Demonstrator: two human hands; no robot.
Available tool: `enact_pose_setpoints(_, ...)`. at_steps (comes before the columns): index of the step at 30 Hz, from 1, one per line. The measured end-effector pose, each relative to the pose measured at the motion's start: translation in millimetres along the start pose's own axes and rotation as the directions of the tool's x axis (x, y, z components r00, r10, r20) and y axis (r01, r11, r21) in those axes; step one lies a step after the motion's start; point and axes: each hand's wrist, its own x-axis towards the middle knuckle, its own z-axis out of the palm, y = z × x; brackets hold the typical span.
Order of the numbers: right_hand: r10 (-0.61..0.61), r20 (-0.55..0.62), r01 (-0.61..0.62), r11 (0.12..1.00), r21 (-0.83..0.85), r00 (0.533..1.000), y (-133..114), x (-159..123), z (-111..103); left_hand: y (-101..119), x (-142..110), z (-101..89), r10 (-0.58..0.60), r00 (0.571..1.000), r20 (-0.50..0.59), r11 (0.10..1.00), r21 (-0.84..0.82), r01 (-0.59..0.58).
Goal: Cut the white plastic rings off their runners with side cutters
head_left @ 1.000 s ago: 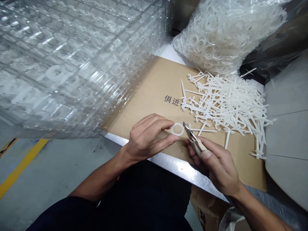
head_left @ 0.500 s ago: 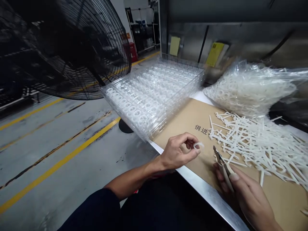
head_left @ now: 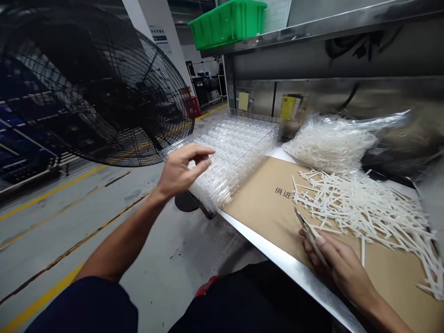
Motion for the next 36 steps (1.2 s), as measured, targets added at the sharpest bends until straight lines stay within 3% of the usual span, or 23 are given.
enact_pose_setpoints(4,-0.007,0.001,0.007,1.0,0.015,1.0,3,2,0,-49,29,-11.8,-0.038,0.949,0.312,0.963,0.264,-0.048)
enact_pose_setpoints(8,-0.036,0.031,0.036,0.999,0.007,0.999,6,5,-2,-66,41,-12.9,-0.106,0.856,0.507,0.939,0.334,-0.082)
enact_pose_setpoints(10,-0.048,0.072,0.048,0.999,-0.005,0.996,10,7,-5,-65,45,-15.8,-0.099,0.858,0.503,0.938,0.336,-0.088)
enact_pose_setpoints(13,-0.073,0.156,0.081,0.996,-0.044,0.985,15,10,-11,-54,49,-22.3,-0.05,0.925,0.376,0.935,0.344,-0.089)
enact_pose_setpoints(17,-0.19,0.2,0.22,0.966,-0.137,0.961,18,14,-13,-20,46,-20.7,0.035,0.969,0.244,0.934,0.338,-0.119)
enact_pose_setpoints(20,-0.363,0.206,0.409,0.873,-0.267,0.909,13,14,-11,18,33,-3.4,0.123,0.968,0.217,0.943,0.279,-0.182)
enact_pose_setpoints(26,-0.518,0.123,0.507,0.714,-0.483,0.846,0,18,-16,77,3,59.4,0.279,0.941,0.19,0.955,0.049,-0.293)
enact_pose_setpoints(31,-0.581,0.21,0.581,0.579,-0.571,0.786,-2,16,-18,108,-4,115.2,0.336,0.919,0.204,0.941,-0.102,-0.322)
enact_pose_setpoints(36,-0.595,0.229,0.601,0.555,-0.575,0.77,-3,22,-25,119,-9,140.5,0.365,0.913,0.179,0.926,-0.174,-0.336)
